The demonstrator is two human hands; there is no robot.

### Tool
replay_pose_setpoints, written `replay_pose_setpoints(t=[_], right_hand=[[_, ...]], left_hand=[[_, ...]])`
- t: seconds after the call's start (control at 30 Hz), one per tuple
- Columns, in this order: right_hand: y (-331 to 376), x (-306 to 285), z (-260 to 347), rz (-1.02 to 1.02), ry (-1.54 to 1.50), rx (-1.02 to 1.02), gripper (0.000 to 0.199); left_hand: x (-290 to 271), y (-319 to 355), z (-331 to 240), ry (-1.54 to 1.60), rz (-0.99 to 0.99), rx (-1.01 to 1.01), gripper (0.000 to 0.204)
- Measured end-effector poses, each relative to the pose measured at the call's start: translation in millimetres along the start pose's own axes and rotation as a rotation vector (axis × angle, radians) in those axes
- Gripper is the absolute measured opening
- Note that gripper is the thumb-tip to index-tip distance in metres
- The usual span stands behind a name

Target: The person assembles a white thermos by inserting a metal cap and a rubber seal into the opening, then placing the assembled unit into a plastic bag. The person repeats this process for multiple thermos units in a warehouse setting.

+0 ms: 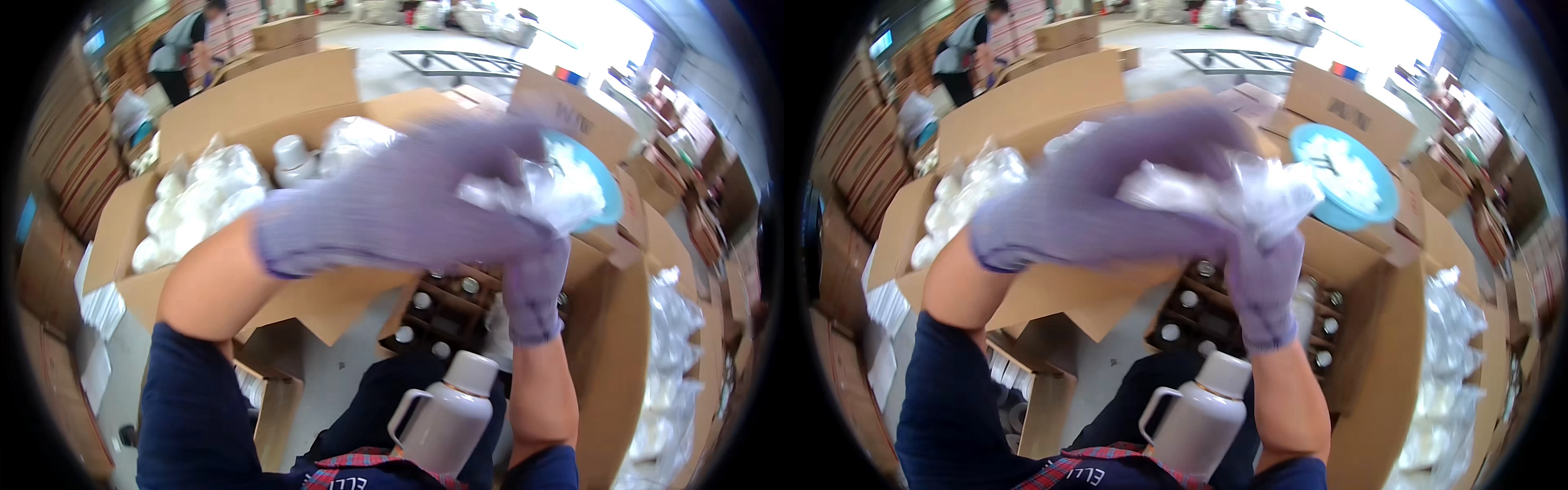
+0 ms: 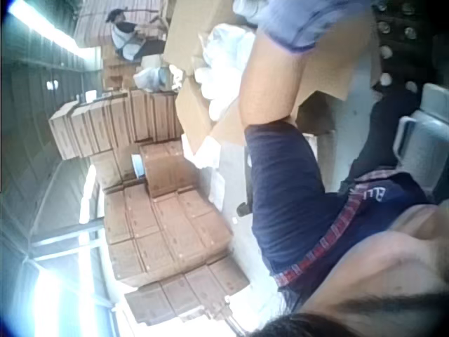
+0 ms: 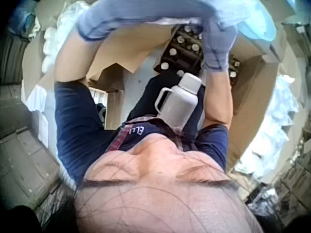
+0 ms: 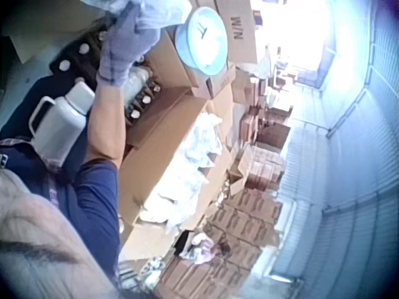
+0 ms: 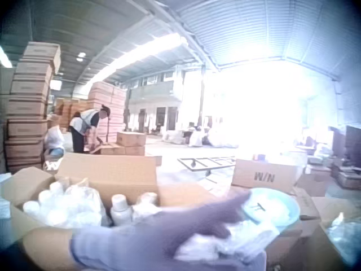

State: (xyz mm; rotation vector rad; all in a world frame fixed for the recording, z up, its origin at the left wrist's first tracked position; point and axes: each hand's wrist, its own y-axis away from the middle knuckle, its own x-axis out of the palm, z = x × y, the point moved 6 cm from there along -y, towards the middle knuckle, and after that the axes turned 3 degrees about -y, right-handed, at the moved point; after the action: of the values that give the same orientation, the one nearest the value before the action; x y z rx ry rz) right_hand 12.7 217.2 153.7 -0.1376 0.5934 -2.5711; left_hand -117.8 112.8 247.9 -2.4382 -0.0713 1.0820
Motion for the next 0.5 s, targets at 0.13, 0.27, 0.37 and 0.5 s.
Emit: replay_pose_setpoints(t=[0.13, 0.27, 0.37, 0.5], right_hand=[[-26.5, -96.0, 9.7, -0.031, -0.008, 0.184, 0.027], [-33.6, -118.6, -3.0, 0.008, -0.333, 0.223, 0.047], [-3.8, -142.7, 7.1, -0.411, 0.018, -0.163, 0.068], [62.1, -86.1, -32.9, 0.007, 0.347, -0.042, 0.049]], left_hand=[[-7.5, 38.4, 15.0, -0.221, -0.182, 0.168, 0.109], [103.2, 31.5, 79.3, 0.148, -0.105, -0.071, 0.096], [132.0, 24.7, 91.3, 0.653, -0.513, -0.273, 0.075], [195.1, 25.2, 77.8, 0.600, -0.482, -0.103, 0.051]])
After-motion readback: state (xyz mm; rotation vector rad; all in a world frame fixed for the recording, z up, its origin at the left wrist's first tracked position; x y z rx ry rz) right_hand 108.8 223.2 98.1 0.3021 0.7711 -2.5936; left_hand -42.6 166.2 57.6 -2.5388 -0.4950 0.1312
